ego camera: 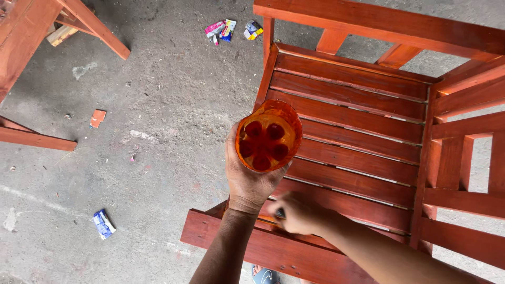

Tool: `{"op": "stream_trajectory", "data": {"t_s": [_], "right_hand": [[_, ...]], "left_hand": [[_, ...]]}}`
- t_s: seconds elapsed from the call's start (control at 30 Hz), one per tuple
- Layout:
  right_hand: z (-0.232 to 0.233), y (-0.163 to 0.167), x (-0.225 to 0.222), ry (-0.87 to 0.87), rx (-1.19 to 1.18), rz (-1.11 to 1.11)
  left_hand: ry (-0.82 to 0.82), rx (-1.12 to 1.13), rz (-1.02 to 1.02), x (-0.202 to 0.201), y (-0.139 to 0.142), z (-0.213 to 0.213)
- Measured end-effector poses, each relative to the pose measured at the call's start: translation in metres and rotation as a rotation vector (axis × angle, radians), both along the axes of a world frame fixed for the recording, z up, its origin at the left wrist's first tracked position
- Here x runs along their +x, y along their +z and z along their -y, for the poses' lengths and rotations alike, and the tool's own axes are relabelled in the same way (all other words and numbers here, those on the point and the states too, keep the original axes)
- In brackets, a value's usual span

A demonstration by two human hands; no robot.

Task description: The person applies reddish-brown paint to a wooden chair using a brush. They repeatedly dip the brush into a small container and coat the chair's frame and slats.

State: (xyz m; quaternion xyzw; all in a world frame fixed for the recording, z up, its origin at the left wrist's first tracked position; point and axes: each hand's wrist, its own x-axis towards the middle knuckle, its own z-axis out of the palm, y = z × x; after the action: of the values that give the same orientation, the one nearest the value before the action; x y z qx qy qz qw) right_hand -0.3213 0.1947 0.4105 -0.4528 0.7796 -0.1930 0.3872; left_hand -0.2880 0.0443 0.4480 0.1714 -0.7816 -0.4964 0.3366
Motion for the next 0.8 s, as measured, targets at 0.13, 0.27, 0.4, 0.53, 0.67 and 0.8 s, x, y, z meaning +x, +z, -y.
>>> {"op": "stream_trajectory", "data": {"t_s": [0.13, 0.27, 0.4, 0.53, 0.67, 0.8], "right_hand": [[0.038, -0.005, 0.008, -0.283, 0.198, 0.427], [0.04, -0.019, -0.001, -0.114, 0.062, 0.375], [-0.018, -0.039, -0.022, 0.07, 0.088, 0.104], [-0.1, -0.05, -0.053, 0.127, 0.052, 0.092], [-0.168, -0.04, -0.076, -0.022, 0.32, 0.209], [-0.214, -0.026, -0.089, -0.136, 0.484, 0.277]], "left_hand": [[0.019, -0.051, 0.046, 0.008, -0.002, 0.007], [0.033, -0.082, 0.087, 0.008, -0.002, 0.01], [-0.005, -0.014, 0.104, 0.005, 0.004, 0.004], [-0.062, 0.152, 0.038, -0.006, 0.012, -0.016], [-0.047, -0.032, 0.04, -0.017, 0.016, -0.04], [-0.094, 0.075, 0.045, -0.026, 0.015, -0.063]]}}
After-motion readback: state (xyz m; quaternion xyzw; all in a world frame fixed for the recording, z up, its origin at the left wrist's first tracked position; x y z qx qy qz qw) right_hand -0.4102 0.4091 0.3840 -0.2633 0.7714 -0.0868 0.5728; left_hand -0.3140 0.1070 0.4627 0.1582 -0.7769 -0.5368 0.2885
